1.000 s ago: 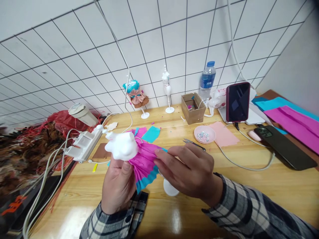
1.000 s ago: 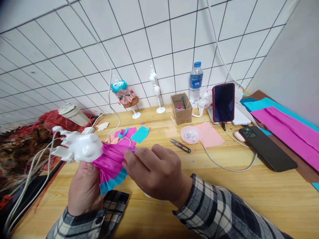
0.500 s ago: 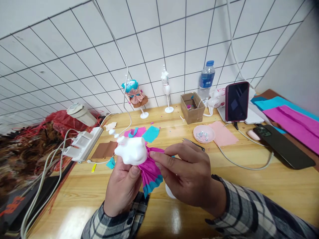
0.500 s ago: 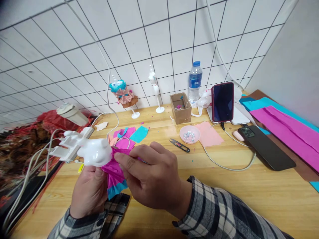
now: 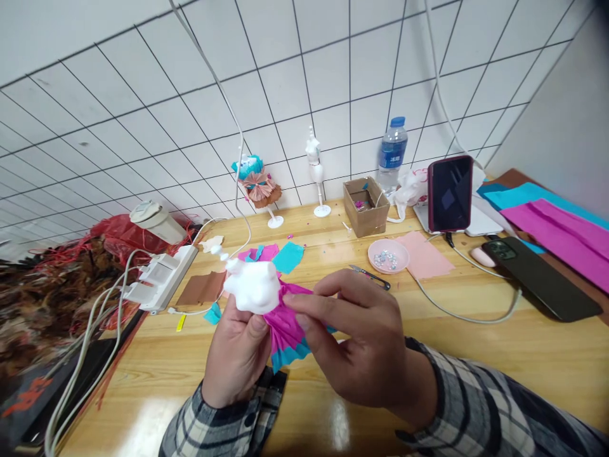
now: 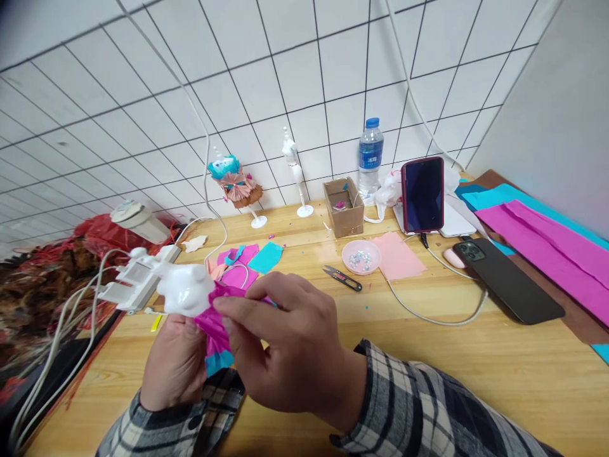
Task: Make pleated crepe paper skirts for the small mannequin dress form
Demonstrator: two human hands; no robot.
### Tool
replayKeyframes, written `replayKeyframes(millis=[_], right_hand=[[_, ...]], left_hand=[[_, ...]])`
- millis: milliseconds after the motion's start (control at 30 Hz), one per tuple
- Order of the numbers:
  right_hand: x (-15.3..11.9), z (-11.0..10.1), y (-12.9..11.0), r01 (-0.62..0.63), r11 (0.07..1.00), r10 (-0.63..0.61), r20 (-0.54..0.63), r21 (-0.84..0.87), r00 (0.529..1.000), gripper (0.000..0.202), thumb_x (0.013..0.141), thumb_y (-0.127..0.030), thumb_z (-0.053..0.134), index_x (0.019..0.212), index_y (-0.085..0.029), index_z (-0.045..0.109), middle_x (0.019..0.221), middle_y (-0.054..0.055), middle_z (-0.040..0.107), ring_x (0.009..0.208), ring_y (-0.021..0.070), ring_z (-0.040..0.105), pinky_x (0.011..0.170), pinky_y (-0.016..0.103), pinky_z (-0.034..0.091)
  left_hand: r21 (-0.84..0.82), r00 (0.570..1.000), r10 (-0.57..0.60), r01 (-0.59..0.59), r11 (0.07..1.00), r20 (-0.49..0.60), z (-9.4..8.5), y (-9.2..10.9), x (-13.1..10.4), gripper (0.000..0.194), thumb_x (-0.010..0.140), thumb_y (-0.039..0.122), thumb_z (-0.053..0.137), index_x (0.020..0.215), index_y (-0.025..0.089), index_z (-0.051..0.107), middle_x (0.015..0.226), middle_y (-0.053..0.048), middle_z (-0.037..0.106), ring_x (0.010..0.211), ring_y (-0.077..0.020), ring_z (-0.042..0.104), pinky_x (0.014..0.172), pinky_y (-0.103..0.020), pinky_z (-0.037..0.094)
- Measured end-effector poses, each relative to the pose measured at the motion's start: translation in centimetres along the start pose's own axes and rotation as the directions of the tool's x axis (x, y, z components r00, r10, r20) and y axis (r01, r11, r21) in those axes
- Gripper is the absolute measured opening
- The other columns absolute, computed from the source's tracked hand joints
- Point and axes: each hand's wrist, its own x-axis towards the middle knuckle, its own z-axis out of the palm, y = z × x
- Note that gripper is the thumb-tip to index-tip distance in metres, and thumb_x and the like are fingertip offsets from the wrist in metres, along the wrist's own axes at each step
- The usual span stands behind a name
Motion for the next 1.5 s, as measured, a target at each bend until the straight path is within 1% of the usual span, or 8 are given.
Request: replayKeyframes(millis=[367, 567, 667, 800, 867, 1000, 1100, 1500], right_hand=[[0.5, -0.6, -0.4, 0.032, 0.999, -0.032, 0.023, 0.029, 0.999, 0.026, 0.085, -0.015, 0.055, 0.103, -0.016, 0.072, 0.082, 0.003, 0.064, 0.067, 0.0137, 0.055, 0.062, 0.030, 0.045], [1.2, -1.0, 0.3, -0.210, 0.960, 0.198, 0.082, 0.185, 0.977, 0.015, 0.086, -0.022, 0.056, 0.084, -0.017, 0.069, 0.072, 0.001, 0.060, 0.068, 0.0129, 0.054, 0.062, 0.027, 0.046], [1.3, -0.3, 1.2, -0.591, 0.722, 0.405, 0.473, 0.360, 0.783, 0.035, 0.091, -0.042, 0.051, 0.073, -0.016, 0.067, 0.057, -0.004, 0.048, 0.049, 0.0076, 0.042, 0.044, 0.020, 0.036], [1.0, 0.7, 1.4, -0.893, 0.276, 0.331, 0.838, 0.354, 0.434, 0.040, 0.082, -0.055, 0.060, 0.086, -0.015, 0.068, 0.061, -0.005, 0.047, 0.040, 0.0043, 0.033, 0.032, 0.017, 0.034], [0.7, 1.0, 1.2, -0.873, 0.314, 0.393, 0.786, 0.374, 0.478, 0.031, 0.075, -0.044, 0.070, 0.089, -0.016, 0.066, 0.063, -0.006, 0.045, 0.043, 0.0046, 0.037, 0.035, 0.017, 0.038], [-0.2, 1.7, 0.7, -0.638, 0.684, 0.521, 0.375, 0.354, 0.767, 0.035, 0.067, -0.024, 0.077, 0.094, -0.021, 0.055, 0.069, -0.009, 0.045, 0.046, 0.0024, 0.037, 0.039, 0.014, 0.031], [-0.8, 2.0, 0.9, -0.471, 0.827, 0.444, 0.156, 0.308, 0.882, 0.043, 0.070, -0.021, 0.075, 0.102, -0.024, 0.047, 0.075, -0.009, 0.050, 0.046, 0.0024, 0.036, 0.040, 0.014, 0.031], [-0.7, 1.3, 2.0, 0.012, 1.000, -0.013, -0.017, -0.013, 1.000, 0.008, 0.085, -0.013, 0.062, 0.089, -0.019, 0.064, 0.075, -0.001, 0.064, 0.066, 0.0108, 0.057, 0.060, 0.022, 0.047]], left_hand=[[0.005, 0.997, -0.070, 0.070, 0.998, 0.033, -0.8, 0.7, 0.2, 0.060, 0.056, 0.036, 0.089, 0.111, 0.022, 0.067, 0.099, -0.006, 0.075, 0.103, -0.0277, 0.068, 0.093, -0.037, 0.055], [0.066, 0.973, 0.224, -0.220, 0.973, -0.063, -1.9, 2.8, 0.8, 0.027, 0.067, 0.034, 0.083, 0.089, 0.024, 0.071, 0.084, 0.001, 0.074, 0.084, -0.0202, 0.070, 0.081, -0.031, 0.061], [0.046, 0.932, 0.354, -0.352, 0.935, -0.074, -2.0, 4.1, 0.7, 0.017, 0.072, 0.032, 0.079, 0.086, 0.030, 0.070, 0.083, 0.006, 0.072, 0.079, -0.0155, 0.069, 0.078, -0.030, 0.063], [0.023, 0.925, 0.375, -0.374, 0.927, -0.062, -2.3, 4.0, 0.7, 0.019, 0.071, 0.037, 0.080, 0.087, 0.032, 0.069, 0.086, 0.009, 0.073, 0.084, -0.0159, 0.070, 0.078, -0.029, 0.063], [0.033, 0.917, 0.389, -0.387, 0.921, -0.086, -2.5, 3.2, 0.8, 0.026, 0.069, 0.039, 0.081, 0.091, 0.031, 0.071, 0.090, 0.008, 0.075, 0.089, -0.0161, 0.070, 0.080, -0.025, 0.061], [0.057, 0.941, 0.325, -0.320, 0.946, -0.099, -2.6, 1.8, 1.1, 0.033, 0.079, 0.039, 0.072, 0.111, 0.029, 0.068, 0.111, 0.001, 0.073, 0.111, -0.0196, 0.065, 0.095, -0.028, 0.055], [0.041, 0.972, 0.211, -0.208, 0.977, -0.106, -2.2, 1.5, 1.3, 0.032, 0.088, 0.036, 0.062, 0.120, 0.030, 0.064, 0.124, -0.001, 0.068, 0.123, -0.0207, 0.057, 0.101, -0.030, 0.051], [-0.203, 1.000, 0.003, -0.005, 0.979, -0.011, -0.5, 0.2, 1.9, 0.040, 0.090, 0.032, 0.060, 0.130, 0.028, 0.056, 0.130, -0.005, 0.064, 0.129, -0.0237, 0.052, 0.110, -0.041, 0.042]])
